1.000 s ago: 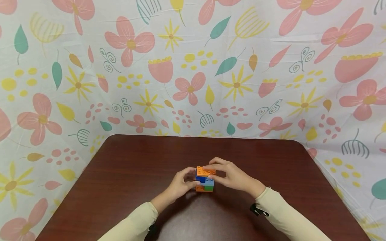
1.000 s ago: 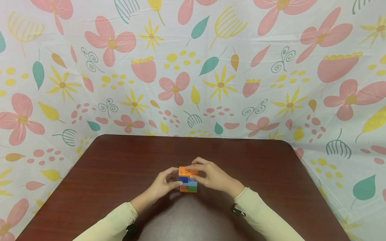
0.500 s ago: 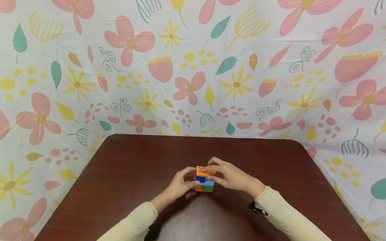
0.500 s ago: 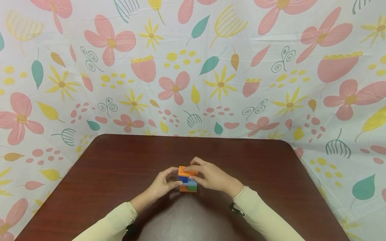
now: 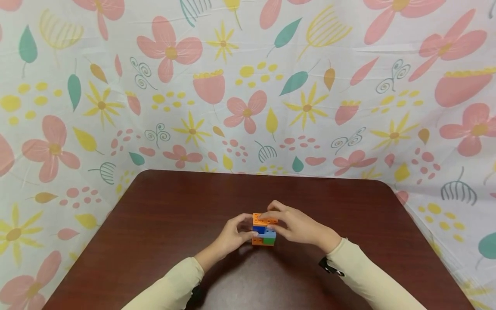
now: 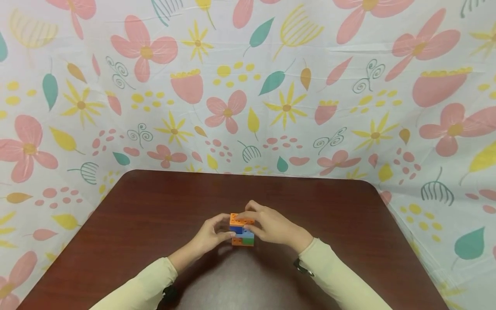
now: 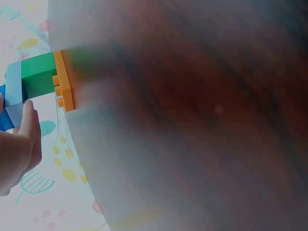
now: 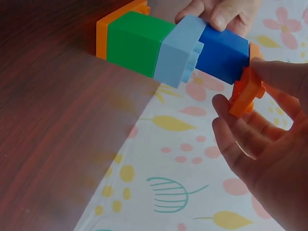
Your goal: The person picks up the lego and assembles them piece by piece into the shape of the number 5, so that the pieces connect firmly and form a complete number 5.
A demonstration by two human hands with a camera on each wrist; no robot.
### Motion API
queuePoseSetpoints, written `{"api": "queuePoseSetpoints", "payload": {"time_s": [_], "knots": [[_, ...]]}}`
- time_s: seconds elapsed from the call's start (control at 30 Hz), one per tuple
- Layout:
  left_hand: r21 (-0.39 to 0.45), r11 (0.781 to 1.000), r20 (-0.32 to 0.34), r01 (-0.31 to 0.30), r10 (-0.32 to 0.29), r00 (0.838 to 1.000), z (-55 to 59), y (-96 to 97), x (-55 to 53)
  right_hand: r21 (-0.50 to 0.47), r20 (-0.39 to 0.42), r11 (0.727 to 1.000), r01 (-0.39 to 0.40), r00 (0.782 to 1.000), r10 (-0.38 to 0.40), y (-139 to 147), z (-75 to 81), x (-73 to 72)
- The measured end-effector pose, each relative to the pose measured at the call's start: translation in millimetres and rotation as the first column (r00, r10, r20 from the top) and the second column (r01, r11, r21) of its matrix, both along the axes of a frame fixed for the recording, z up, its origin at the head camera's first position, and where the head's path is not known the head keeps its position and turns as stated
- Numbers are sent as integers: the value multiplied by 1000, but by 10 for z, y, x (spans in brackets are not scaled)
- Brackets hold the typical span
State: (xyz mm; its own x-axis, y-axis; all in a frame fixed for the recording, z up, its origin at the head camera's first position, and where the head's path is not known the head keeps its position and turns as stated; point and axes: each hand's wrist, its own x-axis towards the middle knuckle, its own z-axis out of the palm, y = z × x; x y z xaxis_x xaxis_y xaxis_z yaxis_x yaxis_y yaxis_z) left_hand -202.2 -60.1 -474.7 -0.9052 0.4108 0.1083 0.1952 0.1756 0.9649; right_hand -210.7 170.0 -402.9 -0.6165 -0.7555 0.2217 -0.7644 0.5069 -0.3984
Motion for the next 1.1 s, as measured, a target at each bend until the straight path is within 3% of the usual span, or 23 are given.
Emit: {"api": "queuePoseSetpoints", "payload": {"time_s": [0.7, 1.1], "knots": [[11, 1000, 8, -11, 11, 1000, 4, -30, -12, -8, -92, 997, 78, 993, -78, -107, -54, 119], [-29, 1000, -31, 2, -3, 1000, -14, -11, -27, -112, -70, 989, 98, 992, -106, -44, -197, 153]]}}
